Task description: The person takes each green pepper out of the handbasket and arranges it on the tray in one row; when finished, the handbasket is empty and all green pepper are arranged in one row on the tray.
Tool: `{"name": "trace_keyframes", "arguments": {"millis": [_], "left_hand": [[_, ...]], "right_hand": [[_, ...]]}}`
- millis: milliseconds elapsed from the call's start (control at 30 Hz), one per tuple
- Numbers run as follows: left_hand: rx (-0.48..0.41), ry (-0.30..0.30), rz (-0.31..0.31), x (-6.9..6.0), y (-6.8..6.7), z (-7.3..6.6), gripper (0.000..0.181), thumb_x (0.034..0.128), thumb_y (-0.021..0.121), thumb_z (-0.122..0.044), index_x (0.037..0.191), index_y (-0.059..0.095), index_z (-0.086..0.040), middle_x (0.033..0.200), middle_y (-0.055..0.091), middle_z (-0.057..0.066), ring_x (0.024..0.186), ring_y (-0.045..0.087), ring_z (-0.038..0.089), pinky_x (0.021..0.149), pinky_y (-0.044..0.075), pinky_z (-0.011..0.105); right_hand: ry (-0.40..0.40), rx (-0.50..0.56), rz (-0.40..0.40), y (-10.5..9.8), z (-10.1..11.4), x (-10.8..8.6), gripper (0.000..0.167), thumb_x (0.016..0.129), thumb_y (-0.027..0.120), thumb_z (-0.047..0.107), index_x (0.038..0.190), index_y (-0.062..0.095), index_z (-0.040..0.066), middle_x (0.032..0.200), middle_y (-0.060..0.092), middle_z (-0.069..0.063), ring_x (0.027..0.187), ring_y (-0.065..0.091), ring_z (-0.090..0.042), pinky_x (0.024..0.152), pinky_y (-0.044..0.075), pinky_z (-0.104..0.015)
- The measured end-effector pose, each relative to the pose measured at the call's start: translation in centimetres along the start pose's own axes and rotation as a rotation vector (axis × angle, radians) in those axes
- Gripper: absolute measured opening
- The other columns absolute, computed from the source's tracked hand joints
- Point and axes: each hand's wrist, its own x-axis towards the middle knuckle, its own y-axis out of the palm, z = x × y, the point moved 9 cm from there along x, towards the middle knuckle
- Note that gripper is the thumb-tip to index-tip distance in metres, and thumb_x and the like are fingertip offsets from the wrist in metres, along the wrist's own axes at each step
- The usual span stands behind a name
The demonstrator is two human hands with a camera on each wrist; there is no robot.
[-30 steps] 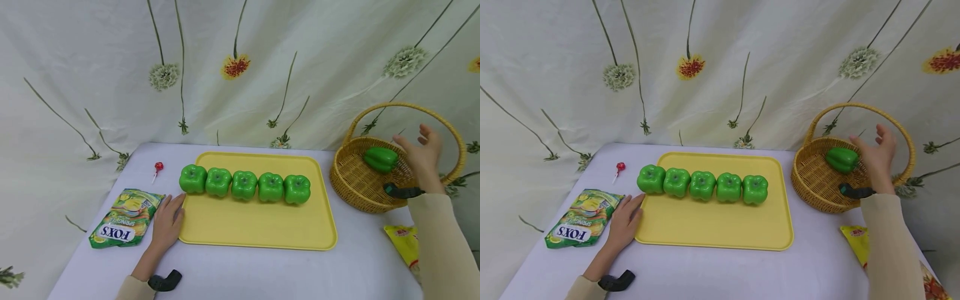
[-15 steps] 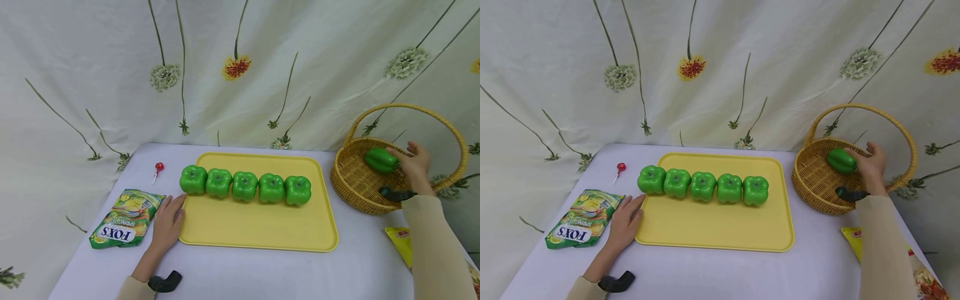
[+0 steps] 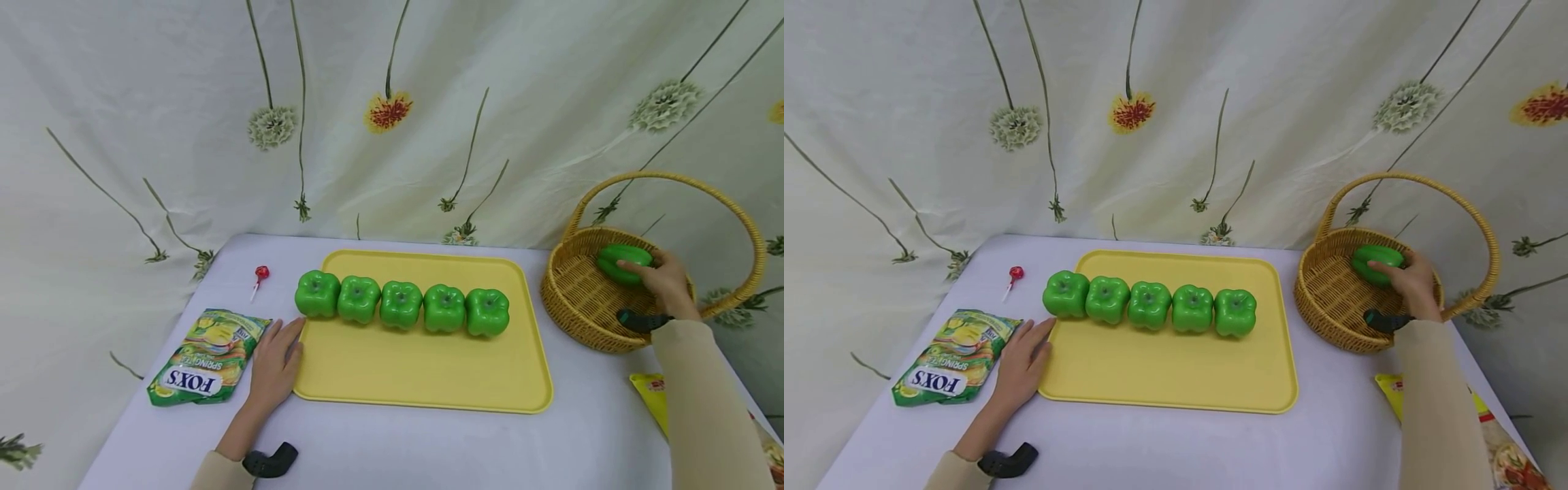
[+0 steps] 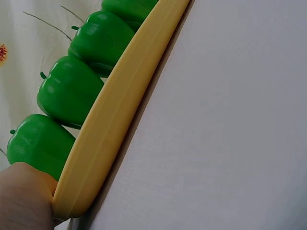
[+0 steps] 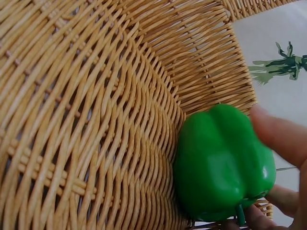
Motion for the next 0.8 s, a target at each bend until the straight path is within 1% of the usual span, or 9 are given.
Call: {"name": "trace_keyframes", "arguments": {"millis": [100,200,300,367,500,667,800], "left_hand": [[-0.003,-0.001,0.002,-0.1,0.1,0.0,0.045,0.0945,0.05,-0.002,0.139,0.051,0.0,0.141,0.053,0.022,0.138,0.031,0.052,0.108,0.02,0.07],[0.0,-0.001,0.002,0.0,0.1,0.0,0.045,0.0944,0.05,-0.002,0.139,0.051,0.0,0.141,0.053,0.022,0.138,0.031,0.052,0.108,0.02,0.07],[0.005,-0.002,0.002,0.0,0.0,0.0,0.045,0.0943,0.05,-0.002,0.139,0.051,0.0,0.141,0.053,0.022,0.138,0.031,0.052,0.109,0.019,0.07],[0.008,-0.003,0.003,0.0,0.0,0.0,0.045,0.0944,0.05,-0.002,0.139,0.051,0.0,0.141,0.053,0.022,0.138,0.031,0.052,0.109,0.019,0.07],[0.009,-0.004,0.008,0.0,0.0,0.0,0.045,0.0946,0.05,-0.002,0.139,0.051,0.001,0.141,0.053,0.022,0.138,0.031,0.052,0.109,0.019,0.07],[0.004,-0.005,0.007,0.1,0.0,0.0,0.045,0.0946,0.05,-0.002,0.139,0.051,0.001,0.141,0.052,0.022,0.139,0.03,0.052,0.109,0.019,0.07],[0.006,-0.007,0.008,0.0,0.0,0.0,0.045,0.0944,0.05,-0.002,0.139,0.051,0.001,0.141,0.052,0.022,0.139,0.03,0.051,0.11,0.019,0.069]], "right_hand": [[-0.01,-0.043,0.002,0.1,-0.1,0.0,0.092,0.096,0.052,0.041,0.153,-0.001,-0.008,0.158,0.001,-0.035,0.142,0.014,-0.056,0.113,0.026,-0.065],[-0.015,-0.059,-0.001,0.2,-0.1,-0.1,0.089,0.097,0.053,0.036,0.153,-0.001,-0.007,0.156,0.002,-0.037,0.14,0.016,-0.057,0.111,0.027,-0.066],[-0.022,-0.076,0.0,0.4,-0.2,0.0,0.086,0.097,0.054,0.031,0.152,0.0,-0.008,0.154,0.007,-0.041,0.138,0.02,-0.058,0.109,0.029,-0.067],[-0.029,-0.084,0.008,0.6,-0.2,0.0,0.086,0.097,0.054,0.031,0.152,0.0,-0.008,0.152,0.009,-0.043,0.136,0.022,-0.059,0.108,0.029,-0.067],[-0.038,-0.08,0.023,0.8,-0.2,0.1,0.087,0.096,0.055,0.03,0.152,-0.001,-0.008,0.151,0.01,-0.044,0.136,0.022,-0.06,0.108,0.029,-0.068],[-0.046,-0.053,0.049,1.1,0.0,0.0,0.087,0.097,0.055,0.03,0.153,-0.001,-0.006,0.153,0.007,-0.042,0.137,0.02,-0.06,0.108,0.029,-0.068],[-0.07,-0.043,0.066,1.2,0.4,-0.1,0.086,0.098,0.053,0.032,0.153,-0.001,-0.005,0.153,0.006,-0.041,0.137,0.021,-0.058,0.107,0.031,-0.067]]}}
